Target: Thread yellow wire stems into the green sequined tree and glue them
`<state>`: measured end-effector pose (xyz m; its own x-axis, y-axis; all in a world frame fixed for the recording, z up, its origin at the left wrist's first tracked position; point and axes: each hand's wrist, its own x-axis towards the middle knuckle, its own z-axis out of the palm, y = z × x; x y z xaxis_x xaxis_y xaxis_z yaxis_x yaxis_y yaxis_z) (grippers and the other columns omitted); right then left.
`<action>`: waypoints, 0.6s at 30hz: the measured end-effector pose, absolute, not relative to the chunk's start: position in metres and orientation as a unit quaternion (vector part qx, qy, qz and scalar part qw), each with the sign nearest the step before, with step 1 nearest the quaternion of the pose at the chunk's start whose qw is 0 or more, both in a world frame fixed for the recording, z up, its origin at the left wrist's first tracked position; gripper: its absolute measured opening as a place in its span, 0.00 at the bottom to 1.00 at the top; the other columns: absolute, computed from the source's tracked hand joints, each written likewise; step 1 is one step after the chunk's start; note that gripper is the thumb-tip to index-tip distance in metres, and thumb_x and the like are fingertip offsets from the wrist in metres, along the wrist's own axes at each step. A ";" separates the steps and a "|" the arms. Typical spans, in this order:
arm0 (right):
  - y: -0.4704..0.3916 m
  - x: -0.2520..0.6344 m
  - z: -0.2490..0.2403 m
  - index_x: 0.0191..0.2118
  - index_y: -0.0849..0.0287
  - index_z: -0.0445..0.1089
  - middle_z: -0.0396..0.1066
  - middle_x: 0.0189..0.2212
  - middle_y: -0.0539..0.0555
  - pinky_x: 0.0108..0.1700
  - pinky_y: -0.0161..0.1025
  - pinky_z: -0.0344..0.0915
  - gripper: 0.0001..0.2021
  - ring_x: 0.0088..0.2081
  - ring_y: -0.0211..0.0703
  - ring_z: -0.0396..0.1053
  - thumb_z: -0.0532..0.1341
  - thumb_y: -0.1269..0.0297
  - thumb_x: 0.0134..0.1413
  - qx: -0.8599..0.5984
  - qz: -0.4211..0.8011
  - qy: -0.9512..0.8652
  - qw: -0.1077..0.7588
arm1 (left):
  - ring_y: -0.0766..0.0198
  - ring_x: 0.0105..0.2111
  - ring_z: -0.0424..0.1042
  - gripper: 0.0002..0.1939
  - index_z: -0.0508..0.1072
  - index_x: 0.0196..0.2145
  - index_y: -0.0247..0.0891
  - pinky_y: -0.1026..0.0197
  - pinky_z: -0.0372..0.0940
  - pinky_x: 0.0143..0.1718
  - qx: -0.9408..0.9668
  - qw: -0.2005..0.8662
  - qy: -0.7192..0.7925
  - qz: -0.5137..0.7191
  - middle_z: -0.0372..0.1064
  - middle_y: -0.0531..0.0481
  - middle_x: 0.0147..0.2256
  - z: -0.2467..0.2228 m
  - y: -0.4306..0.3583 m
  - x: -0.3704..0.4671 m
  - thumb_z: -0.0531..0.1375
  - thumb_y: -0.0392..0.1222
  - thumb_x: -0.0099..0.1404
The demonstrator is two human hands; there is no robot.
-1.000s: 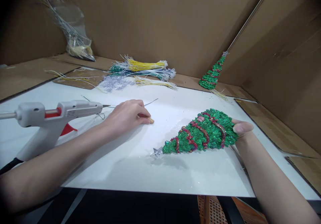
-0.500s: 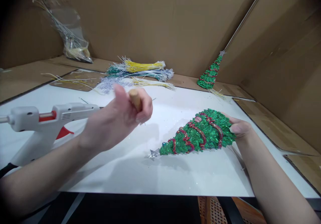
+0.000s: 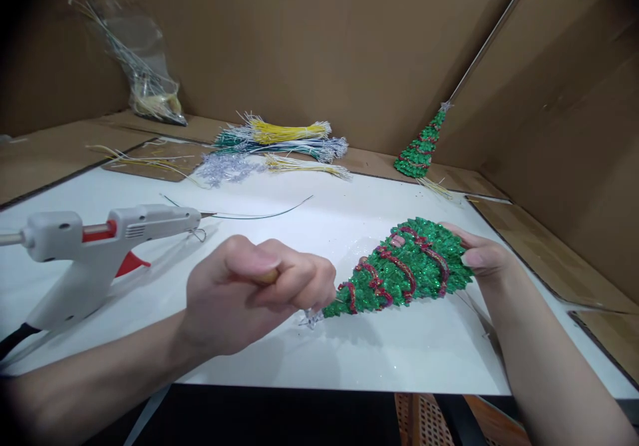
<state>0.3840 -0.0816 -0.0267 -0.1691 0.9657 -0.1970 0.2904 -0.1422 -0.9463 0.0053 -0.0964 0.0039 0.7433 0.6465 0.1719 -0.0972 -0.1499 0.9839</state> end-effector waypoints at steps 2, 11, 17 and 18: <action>-0.082 0.385 -0.027 0.31 0.58 0.74 0.76 0.34 0.65 0.32 0.49 0.63 0.26 0.33 0.59 0.75 0.64 0.44 0.22 -0.567 0.514 -0.554 0.327 | 0.61 0.26 0.61 0.19 0.43 0.16 0.40 0.53 0.68 0.34 0.733 0.589 0.188 0.283 0.51 0.46 0.18 0.003 -0.097 0.006 0.38 0.27 0.63; -0.085 0.387 -0.024 0.34 0.55 0.75 0.75 0.29 0.54 0.33 0.44 0.65 0.21 0.29 0.49 0.73 0.70 0.52 0.27 -0.523 0.545 -0.544 0.365 | 0.66 0.33 0.62 0.16 0.55 0.21 0.38 0.62 0.65 0.33 0.778 0.525 0.163 0.303 0.60 0.48 0.35 -0.005 -0.112 -0.003 0.55 0.38 0.66; -0.078 0.392 -0.022 0.30 0.56 0.74 0.74 0.26 0.55 0.31 0.46 0.66 0.23 0.28 0.51 0.73 0.71 0.49 0.24 -0.508 0.522 -0.596 0.338 | 0.63 0.43 0.64 0.06 0.68 0.34 0.38 0.62 0.65 0.43 0.869 0.367 0.188 0.273 0.63 0.46 0.42 -0.017 -0.114 -0.009 0.55 0.41 0.70; -0.078 0.391 -0.020 0.31 0.55 0.74 0.74 0.27 0.55 0.31 0.45 0.66 0.23 0.29 0.51 0.73 0.71 0.47 0.25 -0.511 0.512 -0.607 0.329 | 0.63 0.43 0.64 0.05 0.68 0.36 0.38 0.62 0.65 0.43 0.883 0.329 0.193 0.273 0.63 0.47 0.42 -0.018 -0.115 -0.010 0.55 0.40 0.70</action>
